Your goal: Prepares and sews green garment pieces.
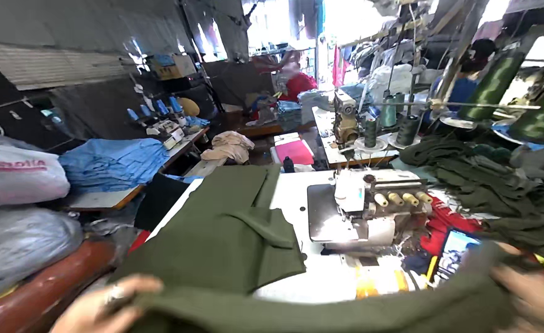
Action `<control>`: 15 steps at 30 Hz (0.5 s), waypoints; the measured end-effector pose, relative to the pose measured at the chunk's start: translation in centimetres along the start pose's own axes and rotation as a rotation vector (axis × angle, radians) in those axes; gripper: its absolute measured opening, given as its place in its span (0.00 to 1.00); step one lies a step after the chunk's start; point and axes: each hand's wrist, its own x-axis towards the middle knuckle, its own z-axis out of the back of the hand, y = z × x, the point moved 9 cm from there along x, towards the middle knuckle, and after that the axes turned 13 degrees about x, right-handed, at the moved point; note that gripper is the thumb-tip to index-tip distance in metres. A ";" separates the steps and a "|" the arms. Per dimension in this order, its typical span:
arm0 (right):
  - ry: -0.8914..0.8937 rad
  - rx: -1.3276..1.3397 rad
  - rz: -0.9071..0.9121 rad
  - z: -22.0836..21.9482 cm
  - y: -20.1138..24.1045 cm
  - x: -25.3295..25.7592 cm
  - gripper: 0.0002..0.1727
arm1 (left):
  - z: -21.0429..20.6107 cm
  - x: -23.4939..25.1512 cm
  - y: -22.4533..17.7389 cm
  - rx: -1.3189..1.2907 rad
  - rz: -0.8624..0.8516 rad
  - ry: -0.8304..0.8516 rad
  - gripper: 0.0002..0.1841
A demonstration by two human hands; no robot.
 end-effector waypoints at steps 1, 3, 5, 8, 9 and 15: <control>-0.101 0.016 -0.070 -1.0 -2.5 0.4 0.16 | 0.9 2.8 0.9 0.190 0.039 -0.092 0.12; -0.277 0.007 -0.252 -2.5 -8.3 0.5 0.19 | 0.1 7.8 1.2 0.555 0.131 -0.278 0.12; -0.290 -0.074 -0.410 -3.4 -13.4 -0.3 0.24 | -4.7 11.3 -1.5 0.655 0.114 -0.337 0.15; -0.231 -0.158 -0.486 -4.2 -17.8 -2.2 0.33 | -18.2 12.8 -9.7 0.347 -0.149 -0.201 0.15; -0.249 -0.131 -0.515 -4.2 -18.9 -3.1 0.31 | -23.1 12.5 -12.4 0.235 -0.210 -0.112 0.15; -0.247 -0.062 -0.771 -3.4 -22.4 -9.1 0.32 | -33.9 10.3 -16.2 0.298 -0.192 -0.156 0.17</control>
